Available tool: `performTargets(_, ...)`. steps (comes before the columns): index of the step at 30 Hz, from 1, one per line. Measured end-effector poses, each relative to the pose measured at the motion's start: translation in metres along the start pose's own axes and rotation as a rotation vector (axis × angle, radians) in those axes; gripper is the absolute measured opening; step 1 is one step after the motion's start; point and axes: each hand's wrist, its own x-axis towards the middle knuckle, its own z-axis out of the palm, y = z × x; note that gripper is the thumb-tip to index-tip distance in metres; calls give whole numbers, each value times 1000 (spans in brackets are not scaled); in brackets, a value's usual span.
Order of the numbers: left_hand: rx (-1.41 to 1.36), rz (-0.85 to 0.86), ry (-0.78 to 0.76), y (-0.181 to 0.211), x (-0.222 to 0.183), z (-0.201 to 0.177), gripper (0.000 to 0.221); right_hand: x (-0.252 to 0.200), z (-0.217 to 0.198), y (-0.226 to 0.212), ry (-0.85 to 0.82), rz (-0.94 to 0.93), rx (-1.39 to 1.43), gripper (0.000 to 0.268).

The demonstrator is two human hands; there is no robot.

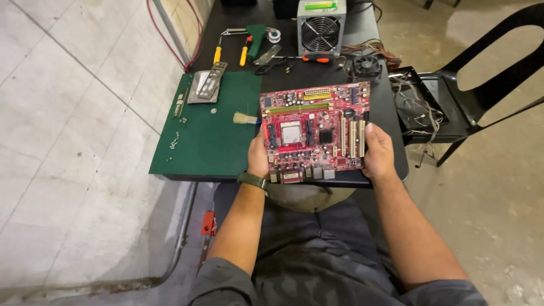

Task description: Installing a CPU and a RAM module onto a desktop motherboard at a repair bench.

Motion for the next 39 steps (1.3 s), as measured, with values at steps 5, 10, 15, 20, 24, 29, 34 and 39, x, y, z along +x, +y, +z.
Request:
performTargets(5, -174, 60, -44, 20, -15, 13, 41, -5, 1, -4, -13, 6, 27, 29)
performTargets(10, -65, 100, -41, 59, -51, 42, 43, -3, -4, 5, 62, 64, -60, 30)
performTargets(15, 390, 257, -166, 42, -13, 38, 48, 9, -42, 21, 54, 143, -182, 23)
performTargets(20, 166, -48, -291, 102, -33, 44, 55, 18, -63, 35, 155, 337, -3, 35)
performTargets(24, 532, 7, -260, 101, -20, 18, 47, 15, -64, 22, 186, 437, 20, 50)
performTargets(29, 1245, 545, -112, 81, 26, -23, 33, 16, -66, -5, 7, 529, 117, 62)
performTargets(34, 1788, 533, -494, 85, 75, -19, 50, 16, -92, 0, 60, 422, 192, 57)
performTargets(39, 1729, 525, -645, 99, 110, 0, 30, 1, -58, -30, 195, 367, -93, 47)
